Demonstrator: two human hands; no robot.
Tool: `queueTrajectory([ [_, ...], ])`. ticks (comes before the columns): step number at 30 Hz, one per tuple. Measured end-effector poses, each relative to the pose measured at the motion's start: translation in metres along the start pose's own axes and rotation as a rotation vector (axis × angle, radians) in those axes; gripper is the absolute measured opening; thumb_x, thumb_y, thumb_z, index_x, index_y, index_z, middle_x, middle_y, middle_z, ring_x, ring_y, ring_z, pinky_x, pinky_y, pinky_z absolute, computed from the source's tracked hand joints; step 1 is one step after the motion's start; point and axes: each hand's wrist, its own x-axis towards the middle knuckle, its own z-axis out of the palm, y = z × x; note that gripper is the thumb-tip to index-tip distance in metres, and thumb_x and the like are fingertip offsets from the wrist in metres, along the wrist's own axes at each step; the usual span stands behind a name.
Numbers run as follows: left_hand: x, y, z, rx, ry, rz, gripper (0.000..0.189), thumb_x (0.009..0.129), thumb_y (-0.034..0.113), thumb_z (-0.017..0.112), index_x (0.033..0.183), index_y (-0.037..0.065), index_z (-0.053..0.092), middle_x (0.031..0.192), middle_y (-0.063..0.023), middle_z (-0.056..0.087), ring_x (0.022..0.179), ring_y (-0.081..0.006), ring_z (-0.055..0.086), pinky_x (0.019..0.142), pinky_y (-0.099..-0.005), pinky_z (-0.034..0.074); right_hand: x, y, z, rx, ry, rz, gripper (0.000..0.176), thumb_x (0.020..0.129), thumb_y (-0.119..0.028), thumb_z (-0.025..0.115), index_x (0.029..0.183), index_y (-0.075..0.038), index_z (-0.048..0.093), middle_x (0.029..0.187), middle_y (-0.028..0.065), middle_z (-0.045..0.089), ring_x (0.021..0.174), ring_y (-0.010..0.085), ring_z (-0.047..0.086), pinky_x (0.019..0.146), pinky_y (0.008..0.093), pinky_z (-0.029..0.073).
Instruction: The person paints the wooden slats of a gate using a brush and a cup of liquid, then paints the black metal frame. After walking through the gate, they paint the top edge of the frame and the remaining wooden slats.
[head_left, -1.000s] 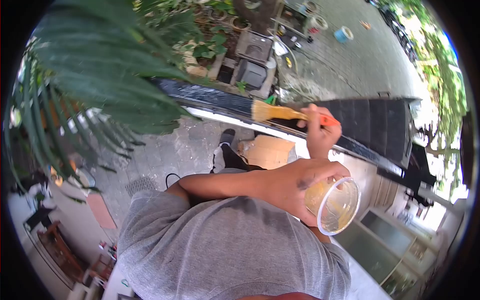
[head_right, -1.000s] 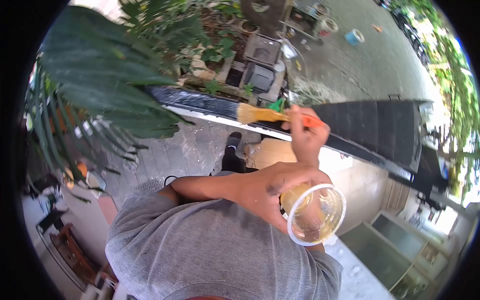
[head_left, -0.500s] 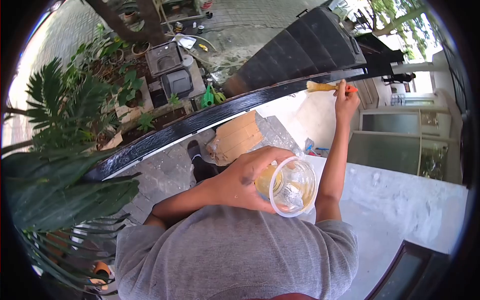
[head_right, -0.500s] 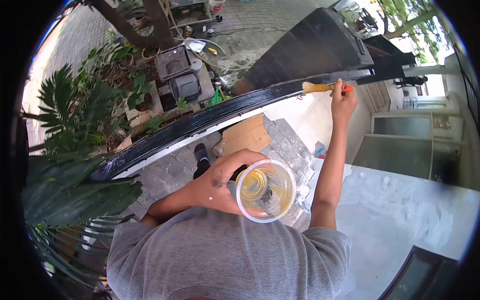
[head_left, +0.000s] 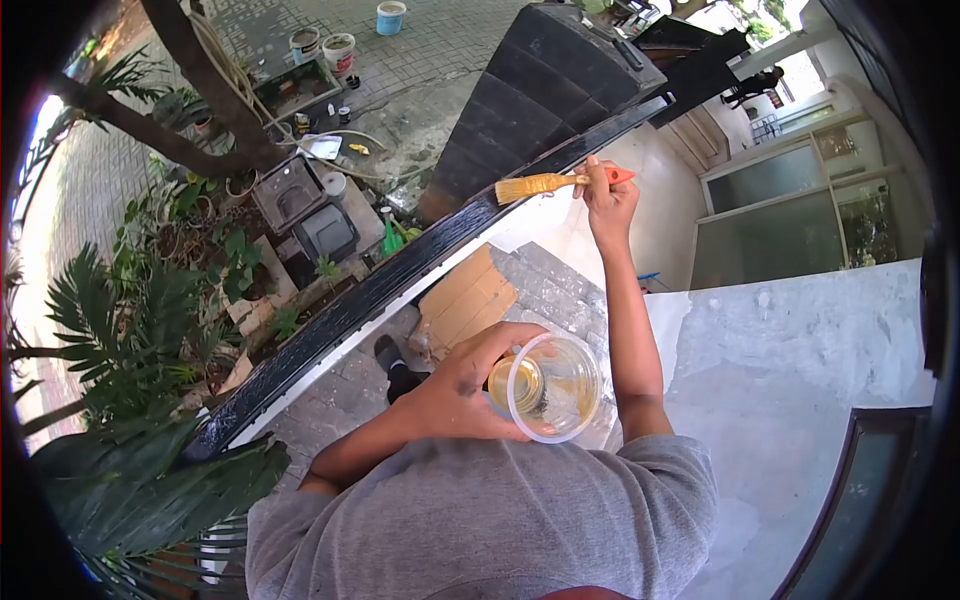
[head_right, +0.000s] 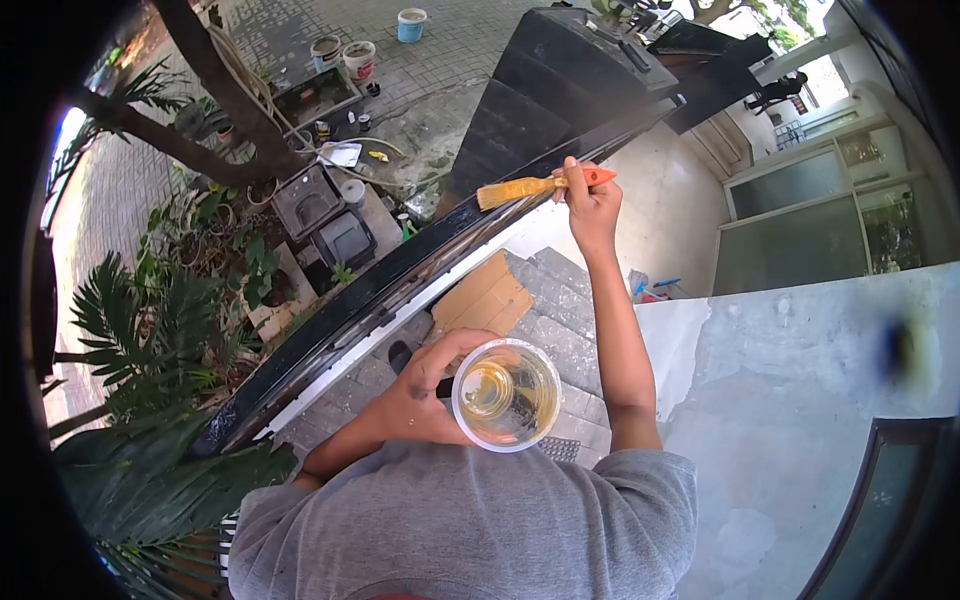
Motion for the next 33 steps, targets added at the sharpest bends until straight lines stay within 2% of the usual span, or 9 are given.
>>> queueTrajectory([
  [7,0.034,-0.021,0.027,0.048,0.043,-0.042,0.085,0.059,0.025,0.094,0.129,0.002,0.051,0.124,-0.0139,0.059,0.115,-0.0256,0.060,0.097,-0.0364,0.048,0.120,0.095,-0.112,-0.729,0.397,-0.242,0.036,0.096,-0.028,0.064,0.076,0.001,0.067,0.056,0.0071,0.058,0.053,0.0124,0.058,0.054,0.0307,0.045],
  [10,0.057,-0.036,0.051,0.040,0.083,-0.106,0.086,0.060,0.025,0.095,0.130,0.001,0.050,0.124,-0.0130,0.058,0.117,-0.0238,0.059,0.099,-0.0350,0.047,0.131,0.098,-0.112,-0.722,0.190,-0.344,0.034,0.095,-0.028,0.064,0.077,0.001,0.068,0.054,0.0083,0.055,0.052,0.0126,0.057,0.054,0.0316,0.044],
  [13,0.089,-0.054,0.080,0.077,0.106,-0.137,0.088,0.060,0.024,0.094,0.132,0.001,0.048,0.126,-0.0122,0.057,0.119,-0.0223,0.058,0.101,-0.0337,0.045,0.113,0.081,-0.087,-0.059,-0.112,-0.058,0.031,0.097,-0.025,0.064,0.078,-0.001,0.071,0.060,0.0007,0.060,0.056,0.0071,0.057,0.055,0.0243,0.042],
  [15,0.114,-0.065,0.101,0.079,0.107,-0.179,0.089,0.060,0.023,0.094,0.133,0.001,0.047,0.127,-0.0120,0.057,0.120,-0.0218,0.057,0.102,-0.0333,0.044,0.123,0.084,-0.096,0.134,-0.128,0.013,0.032,0.096,-0.027,0.065,0.078,-0.001,0.071,0.058,0.0040,0.061,0.056,0.0100,0.059,0.055,0.0266,0.044],
  [17,0.134,-0.072,0.123,0.037,0.100,-0.257,0.091,0.060,0.022,0.095,0.134,0.001,0.046,0.127,-0.0119,0.056,0.121,-0.0216,0.056,0.104,-0.0331,0.043,0.153,0.106,-0.137,-0.451,-0.004,-0.149,0.033,0.095,-0.031,0.065,0.078,-0.002,0.070,0.057,0.0103,0.062,0.054,0.0205,0.064,0.056,0.0320,0.046],
  [21,0.157,-0.085,0.158,0.182,0.205,-0.197,0.091,0.058,0.020,0.095,0.133,0.001,0.047,0.127,-0.0118,0.057,0.121,-0.0208,0.056,0.104,-0.0338,0.043,0.197,0.140,-0.207,-0.658,0.280,-0.250,0.038,0.094,-0.034,0.064,0.072,-0.003,0.067,0.057,0.0162,0.060,0.058,0.0367,0.063,0.055,0.0407,0.047],
  [27,0.174,-0.107,0.197,0.235,0.372,-0.255,0.089,0.054,0.021,0.096,0.129,0.004,0.051,0.123,-0.0095,0.061,0.115,-0.0204,0.060,0.101,-0.0340,0.045,0.129,0.105,-0.143,0.095,-0.200,-0.159,0.027,0.096,-0.020,0.065,0.081,0.001,0.069,0.056,0.0040,0.061,0.056,0.0078,0.059,0.054,0.0263,0.044],
  [31,0.171,-0.110,0.200,0.228,0.360,-0.272,0.086,0.056,0.019,0.095,0.127,0.004,0.051,0.118,-0.0087,0.063,0.112,-0.0200,0.062,0.101,-0.0341,0.045,0.178,0.146,-0.180,-0.442,0.100,-0.422,0.029,0.093,-0.027,0.066,0.075,-0.005,0.067,0.063,0.0139,0.064,0.057,0.0348,0.062,0.053,0.0393,0.047],
  [33,0.169,-0.109,0.193,0.252,0.364,-0.271,0.085,0.057,0.019,0.095,0.127,0.003,0.050,0.117,-0.0083,0.064,0.111,-0.0201,0.062,0.101,-0.0342,0.045,0.187,0.146,-0.198,-0.458,0.288,-0.345,0.030,0.095,-0.025,0.065,0.074,-0.004,0.066,0.060,0.0125,0.063,0.051,0.0299,0.060,0.052,0.0367,0.046],
])
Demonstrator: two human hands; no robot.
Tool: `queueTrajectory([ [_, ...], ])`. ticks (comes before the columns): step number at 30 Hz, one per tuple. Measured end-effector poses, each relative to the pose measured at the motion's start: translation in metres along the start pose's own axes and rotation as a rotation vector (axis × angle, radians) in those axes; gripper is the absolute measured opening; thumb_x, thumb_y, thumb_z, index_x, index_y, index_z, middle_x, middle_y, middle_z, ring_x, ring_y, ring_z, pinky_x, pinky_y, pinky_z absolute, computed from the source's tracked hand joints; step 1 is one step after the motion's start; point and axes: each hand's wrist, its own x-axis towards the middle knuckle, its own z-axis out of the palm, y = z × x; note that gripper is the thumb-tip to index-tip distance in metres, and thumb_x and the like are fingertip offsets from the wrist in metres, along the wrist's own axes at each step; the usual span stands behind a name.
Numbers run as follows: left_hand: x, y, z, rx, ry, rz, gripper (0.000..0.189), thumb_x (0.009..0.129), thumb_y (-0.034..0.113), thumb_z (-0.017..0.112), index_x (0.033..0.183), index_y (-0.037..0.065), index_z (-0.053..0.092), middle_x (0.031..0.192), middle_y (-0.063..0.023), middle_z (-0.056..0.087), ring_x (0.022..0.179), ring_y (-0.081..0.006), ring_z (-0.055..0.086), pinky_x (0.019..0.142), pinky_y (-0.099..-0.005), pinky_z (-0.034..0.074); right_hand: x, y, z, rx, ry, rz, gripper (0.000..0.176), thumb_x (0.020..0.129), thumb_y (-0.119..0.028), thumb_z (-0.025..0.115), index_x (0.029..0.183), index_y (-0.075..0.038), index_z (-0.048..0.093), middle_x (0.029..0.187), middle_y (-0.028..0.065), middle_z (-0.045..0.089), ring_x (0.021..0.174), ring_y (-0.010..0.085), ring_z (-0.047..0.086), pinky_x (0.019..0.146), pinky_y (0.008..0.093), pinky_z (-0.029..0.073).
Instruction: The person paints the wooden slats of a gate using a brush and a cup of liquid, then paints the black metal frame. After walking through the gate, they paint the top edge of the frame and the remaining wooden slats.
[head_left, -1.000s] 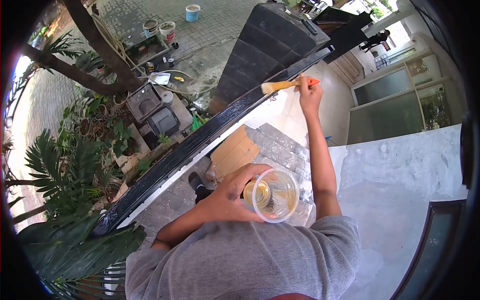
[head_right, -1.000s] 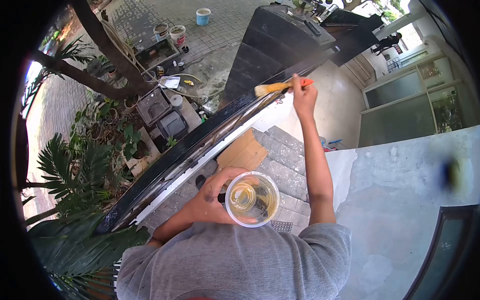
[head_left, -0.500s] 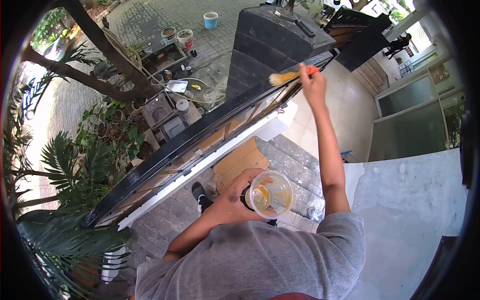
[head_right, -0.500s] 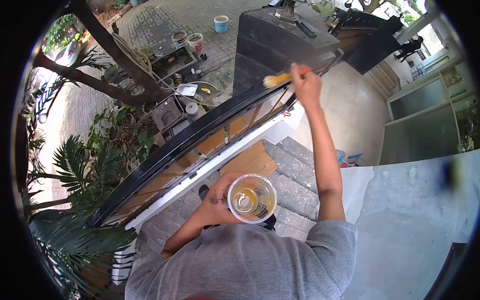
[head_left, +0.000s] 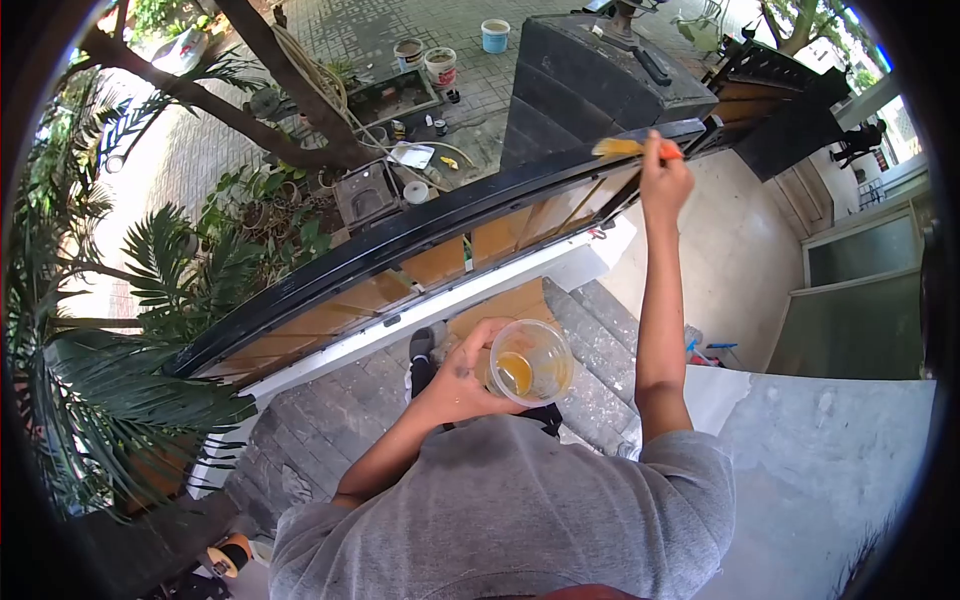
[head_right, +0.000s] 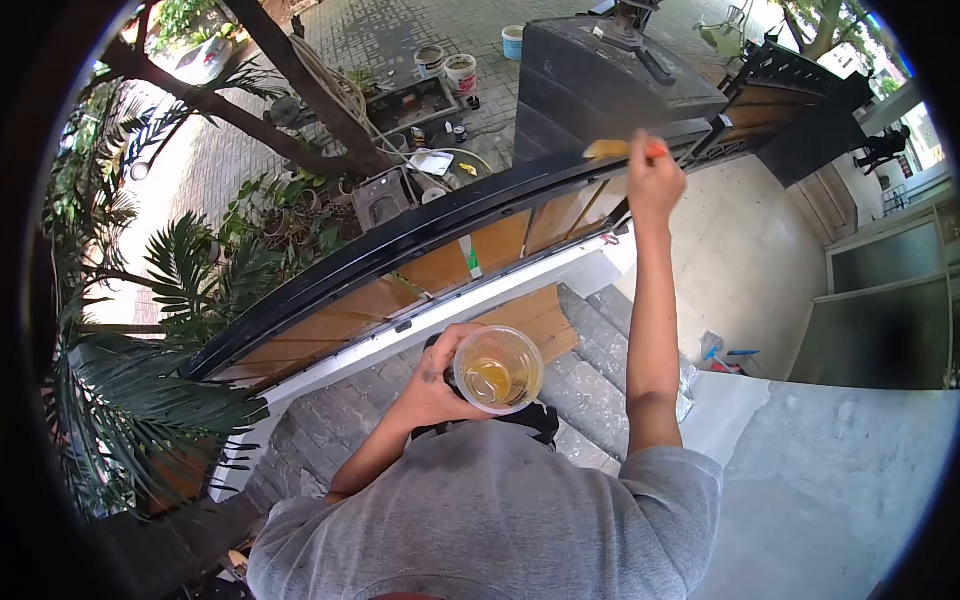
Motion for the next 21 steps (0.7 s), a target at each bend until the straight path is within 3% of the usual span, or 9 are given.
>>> queueTrajectory([
  [2,0.002,-0.010,-0.012,-0.002,-0.028,0.006,0.086,0.057,0.019,0.095,0.128,0.003,0.050,0.119,-0.0085,0.063,0.113,-0.0200,0.061,0.101,-0.0341,0.045,-0.018,-0.008,0.003,0.079,-0.008,0.111,0.029,0.096,-0.023,0.063,0.077,-0.002,0.068,0.058,0.0090,0.061,0.050,0.0189,0.059,0.052,0.0324,0.045],
  [4,0.001,-0.017,-0.025,-0.029,-0.086,-0.003,0.086,0.059,0.021,0.094,0.130,0.004,0.050,0.122,-0.0092,0.062,0.116,-0.0205,0.060,0.103,-0.0345,0.044,-0.061,-0.043,0.020,0.403,-0.211,0.204,0.027,0.098,-0.020,0.063,0.081,0.000,0.069,0.060,0.0048,0.062,0.056,0.0087,0.057,0.055,0.0276,0.045],
  [6,0.002,-0.021,-0.046,-0.071,-0.167,-0.019,0.084,0.063,0.024,0.092,0.132,0.004,0.049,0.124,-0.0104,0.061,0.120,-0.0217,0.057,0.105,-0.0352,0.042,-0.094,-0.096,0.017,0.646,-0.395,0.408,0.029,0.100,-0.017,0.059,0.081,0.003,0.068,0.067,0.0026,0.062,0.060,0.0075,0.056,0.056,0.0234,0.044],
  [9,0.004,-0.024,-0.085,-0.010,-0.296,0.017,0.083,0.063,0.023,0.091,0.133,0.004,0.049,0.123,-0.0101,0.062,0.119,-0.0219,0.058,0.104,-0.0345,0.043,-0.098,-0.101,0.027,0.520,-0.235,0.345,0.028,0.100,-0.018,0.060,0.083,0.003,0.069,0.067,0.0027,0.062,0.060,0.0075,0.055,0.057,0.0222,0.041],
  [10,0.002,-0.032,-0.098,-0.073,-0.337,-0.016,0.083,0.062,0.022,0.091,0.132,0.005,0.050,0.125,-0.0103,0.060,0.119,-0.0215,0.058,0.104,-0.0346,0.044,-0.090,-0.088,0.026,0.290,-0.148,0.354,0.031,0.101,-0.021,0.059,0.083,0.002,0.069,0.066,0.0024,0.062,0.062,0.0073,0.055,0.058,0.0233,0.041],
  [13,-0.001,-0.061,-0.137,-0.162,-0.424,-0.041,0.081,0.063,0.018,0.091,0.131,0.004,0.050,0.128,-0.0110,0.057,0.121,-0.0209,0.057,0.102,-0.0338,0.045,-0.075,-0.076,0.017,0.100,0.189,0.339,0.033,0.101,-0.021,0.057,0.083,0.004,0.068,0.067,0.0055,0.064,0.061,0.0087,0.056,0.060,0.0253,0.042],
  [16,-0.004,-0.092,-0.164,-0.210,-0.407,-0.034,0.080,0.062,0.018,0.091,0.131,0.004,0.051,0.127,-0.0119,0.058,0.120,-0.0213,0.057,0.102,-0.0333,0.045,-0.105,-0.127,0.030,0.102,-0.068,0.341,0.033,0.101,-0.020,0.057,0.081,0.004,0.067,0.068,0.0069,0.065,0.061,0.0088,0.057,0.057,0.0229,0.041],
  [19,-0.008,-0.113,-0.188,-0.265,-0.423,-0.068,0.077,0.065,0.018,0.089,0.130,0.003,0.052,0.124,-0.0126,0.059,0.118,-0.0235,0.058,0.101,-0.0340,0.045,-0.137,-0.184,0.028,0.320,-0.236,0.528,0.031,0.101,-0.018,0.056,0.081,0.003,0.065,0.069,0.0083,0.065,0.060,0.0091,0.057,0.053,0.0209,0.041],
  [21,-0.015,-0.128,-0.198,-0.300,-0.424,-0.107,0.076,0.067,0.018,0.088,0.131,0.003,0.051,0.122,-0.0131,0.059,0.119,-0.0240,0.057,0.101,-0.0346,0.045,-0.137,-0.200,0.036,0.430,0.045,0.722,0.029,0.100,-0.022,0.057,0.081,-0.001,0.061,0.067,0.0051,0.060,0.054,0.0085,0.051,0.048,0.0194,0.037],
])
